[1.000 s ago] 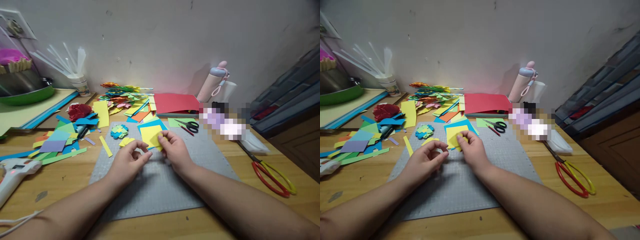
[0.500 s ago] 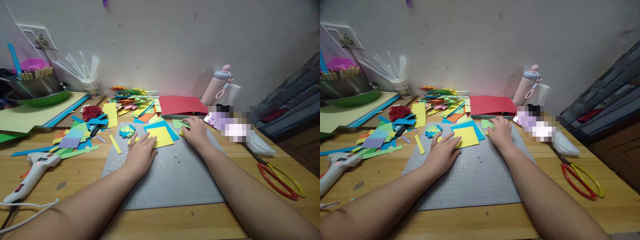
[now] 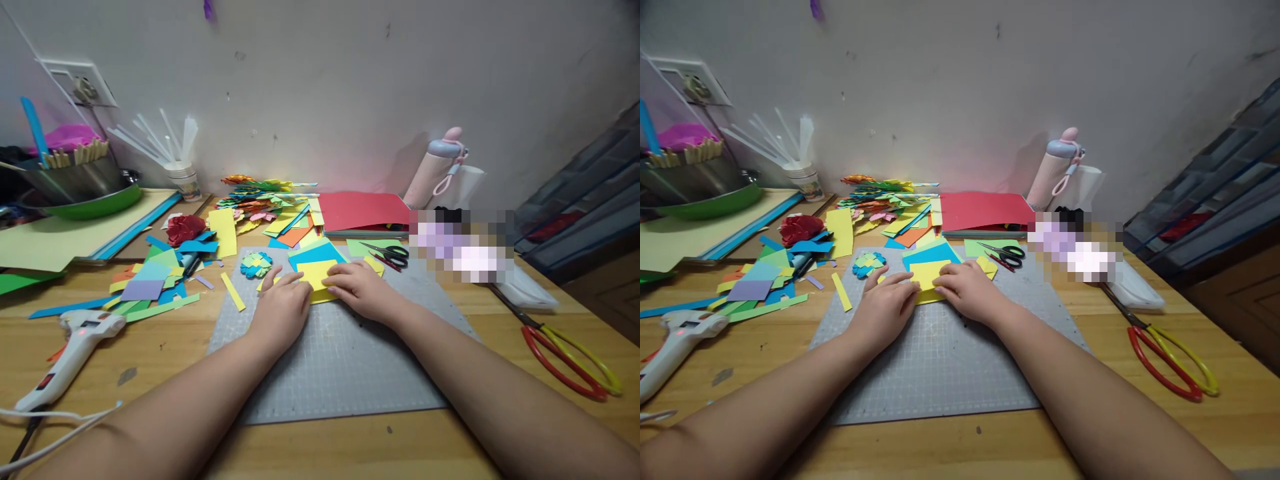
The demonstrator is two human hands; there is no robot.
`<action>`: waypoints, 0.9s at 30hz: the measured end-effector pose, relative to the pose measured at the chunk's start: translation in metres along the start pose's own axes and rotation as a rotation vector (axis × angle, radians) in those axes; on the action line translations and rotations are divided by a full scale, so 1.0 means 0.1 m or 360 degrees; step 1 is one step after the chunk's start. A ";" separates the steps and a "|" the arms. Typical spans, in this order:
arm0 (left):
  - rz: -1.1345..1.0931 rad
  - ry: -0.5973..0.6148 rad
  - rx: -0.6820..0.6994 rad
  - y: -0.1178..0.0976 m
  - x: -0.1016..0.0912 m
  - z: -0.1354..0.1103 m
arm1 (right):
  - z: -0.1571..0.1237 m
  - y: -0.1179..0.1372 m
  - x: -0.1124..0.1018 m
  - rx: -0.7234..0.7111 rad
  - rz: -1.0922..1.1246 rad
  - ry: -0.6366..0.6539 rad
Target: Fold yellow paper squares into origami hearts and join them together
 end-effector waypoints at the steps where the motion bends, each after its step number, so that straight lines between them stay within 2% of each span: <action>1: -0.0001 -0.0003 0.0001 0.00 0.00 0.00 | 0.00 -0.01 0.01 0.0009 -0.0004 0.0005; 13: -0.0035 0.0018 -0.0001 0.00 0.01 0.00 | -0.03 -0.05 0.06 0.0131 0.0021 0.0073; 27: -0.0055 0.0025 -0.0008 0.00 0.01 0.00 | -0.03 -0.06 0.05 0.0152 0.0022 0.0085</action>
Point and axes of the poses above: each hand's wrist, its own z-axis towards the middle knuckle, its own x-axis out of the palm, y = z × x, the point moved 9 cm from there along z, towards the middle knuckle, and after that the axes turned 5 degrees about -z, right-handed, at the moved point
